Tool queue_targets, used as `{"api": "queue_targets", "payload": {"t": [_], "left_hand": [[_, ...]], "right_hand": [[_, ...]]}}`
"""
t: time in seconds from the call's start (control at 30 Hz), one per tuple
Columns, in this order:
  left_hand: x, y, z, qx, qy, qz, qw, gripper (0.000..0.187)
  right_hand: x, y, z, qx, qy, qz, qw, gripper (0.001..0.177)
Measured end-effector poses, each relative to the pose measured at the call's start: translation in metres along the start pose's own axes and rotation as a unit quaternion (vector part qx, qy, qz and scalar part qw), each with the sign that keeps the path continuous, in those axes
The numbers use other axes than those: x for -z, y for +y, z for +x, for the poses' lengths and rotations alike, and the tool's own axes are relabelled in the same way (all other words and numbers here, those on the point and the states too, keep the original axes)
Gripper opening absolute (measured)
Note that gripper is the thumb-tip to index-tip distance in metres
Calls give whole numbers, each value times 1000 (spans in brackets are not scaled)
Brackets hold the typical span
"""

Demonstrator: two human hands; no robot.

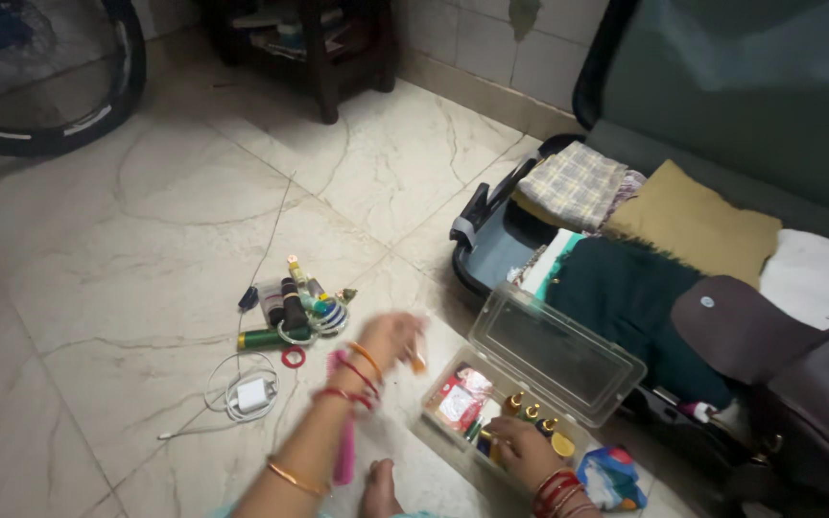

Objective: The person sorts various cosmetics, sewing supplies, and small containers from the floor and packs them into a clear plastic case and a suitcase.

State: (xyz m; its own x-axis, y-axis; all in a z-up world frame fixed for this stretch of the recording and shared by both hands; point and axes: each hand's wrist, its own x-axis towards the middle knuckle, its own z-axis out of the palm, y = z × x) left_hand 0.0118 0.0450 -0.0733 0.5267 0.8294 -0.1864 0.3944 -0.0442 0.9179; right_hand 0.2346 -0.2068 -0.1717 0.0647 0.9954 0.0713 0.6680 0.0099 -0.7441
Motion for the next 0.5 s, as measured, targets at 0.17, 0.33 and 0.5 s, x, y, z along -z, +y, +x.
{"api": "queue_targets", "payload": {"t": [0.17, 0.33, 0.5], "left_hand": [[-90, 25, -65, -80, -17, 129, 988, 37], [-118, 39, -82, -37, -85, 248, 964, 31], [-122, 45, -80, -21, -145, 283, 948, 29]], "right_hand": [[0, -2, -10, -58, -136, -67, 987, 40], [1, -7, -12, -63, -145, -116, 981, 43], [7, -28, -2, -103, -176, -176, 963, 48]]}}
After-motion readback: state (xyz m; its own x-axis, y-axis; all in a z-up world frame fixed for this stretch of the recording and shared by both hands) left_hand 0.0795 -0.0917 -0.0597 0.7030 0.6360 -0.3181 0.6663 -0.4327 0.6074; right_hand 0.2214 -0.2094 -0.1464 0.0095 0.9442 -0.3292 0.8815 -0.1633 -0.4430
